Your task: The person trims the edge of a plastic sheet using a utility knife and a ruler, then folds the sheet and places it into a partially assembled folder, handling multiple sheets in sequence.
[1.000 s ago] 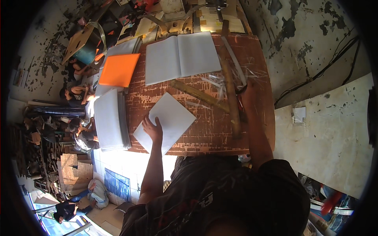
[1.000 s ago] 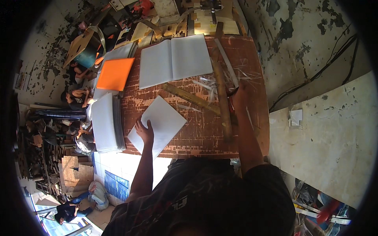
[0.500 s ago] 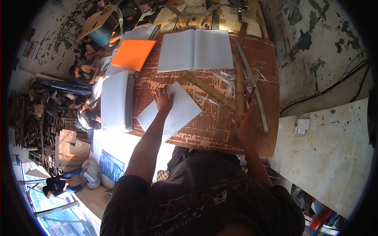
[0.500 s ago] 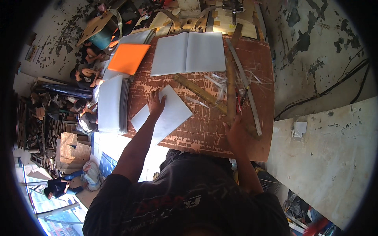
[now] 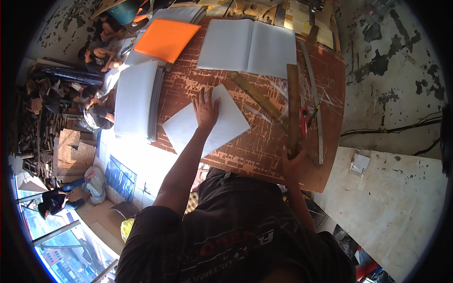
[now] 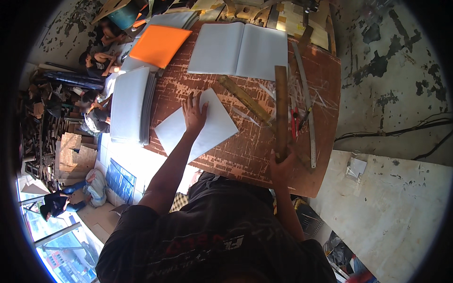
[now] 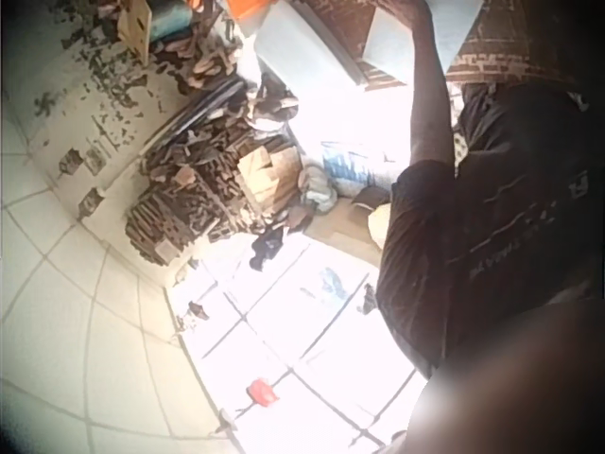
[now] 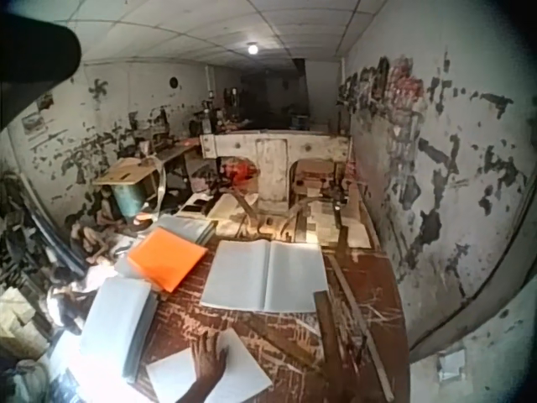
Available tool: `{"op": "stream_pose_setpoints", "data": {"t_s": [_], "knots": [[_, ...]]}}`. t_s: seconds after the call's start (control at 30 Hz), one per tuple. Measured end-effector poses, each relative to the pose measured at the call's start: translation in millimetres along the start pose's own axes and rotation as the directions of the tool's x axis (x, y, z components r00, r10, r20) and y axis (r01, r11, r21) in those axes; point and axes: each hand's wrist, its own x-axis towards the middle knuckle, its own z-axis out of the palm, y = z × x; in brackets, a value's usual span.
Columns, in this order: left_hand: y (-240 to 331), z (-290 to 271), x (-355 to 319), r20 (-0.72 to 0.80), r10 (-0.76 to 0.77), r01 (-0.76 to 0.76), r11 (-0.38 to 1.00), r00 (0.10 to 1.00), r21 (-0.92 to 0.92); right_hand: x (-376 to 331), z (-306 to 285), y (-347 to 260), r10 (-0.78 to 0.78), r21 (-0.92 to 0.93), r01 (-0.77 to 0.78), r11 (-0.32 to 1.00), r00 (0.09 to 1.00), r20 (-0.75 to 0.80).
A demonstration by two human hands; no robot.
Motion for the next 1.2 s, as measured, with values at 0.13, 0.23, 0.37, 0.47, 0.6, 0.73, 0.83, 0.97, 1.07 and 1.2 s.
{"op": "stream_pose_setpoints", "data": {"t_s": [0.13,0.23,0.37,0.47,0.6,0.73,0.83,0.97,1.07,1.2], "knots": [[11,-5,-1,-0.028,0.022,-0.03,0.94,0.999,-0.339,-13,29,-7,-0.361,0.002,0.361,0.932,0.932,0.005],[6,1,-6,-0.084,-0.039,-0.009,0.863,0.996,-0.506,-23,50,-22,-0.253,-0.064,0.278,0.959,0.933,0.257],[7,1,-7,-0.02,-0.026,0.013,0.878,0.999,-0.478,-12,89,-37,-0.346,-0.028,0.376,0.926,0.876,0.335],[10,3,-8,0.092,0.005,0.021,0.958,0.996,-0.286,-5,110,-43,-0.408,-0.042,0.442,0.896,0.856,0.317],[14,7,-9,0.157,0.033,-0.032,0.999,0.987,-0.011,-2,119,-52,-0.381,-0.107,0.441,0.891,0.855,0.353],[14,10,-9,0.201,0.058,-0.077,0.994,0.978,0.084,-3,121,-45,-0.385,-0.133,0.45,0.883,0.857,0.343],[12,10,-9,0.198,0.06,-0.079,0.993,0.978,0.088,-5,119,-43,-0.415,-0.133,0.472,0.871,0.854,0.314],[12,10,-11,0.231,0.049,-0.068,0.995,0.972,0.078,-4,117,-43,-0.437,-0.081,0.479,0.874,0.848,0.301],[10,10,-11,0.212,0.106,-0.122,0.99,0.971,0.064,-4,116,-41,-0.439,-0.073,0.478,0.875,0.848,0.297],[11,12,-9,0.198,0.118,-0.132,0.99,0.973,0.059,-2,113,-43,-0.453,-0.112,0.503,0.857,0.839,0.301]]}}
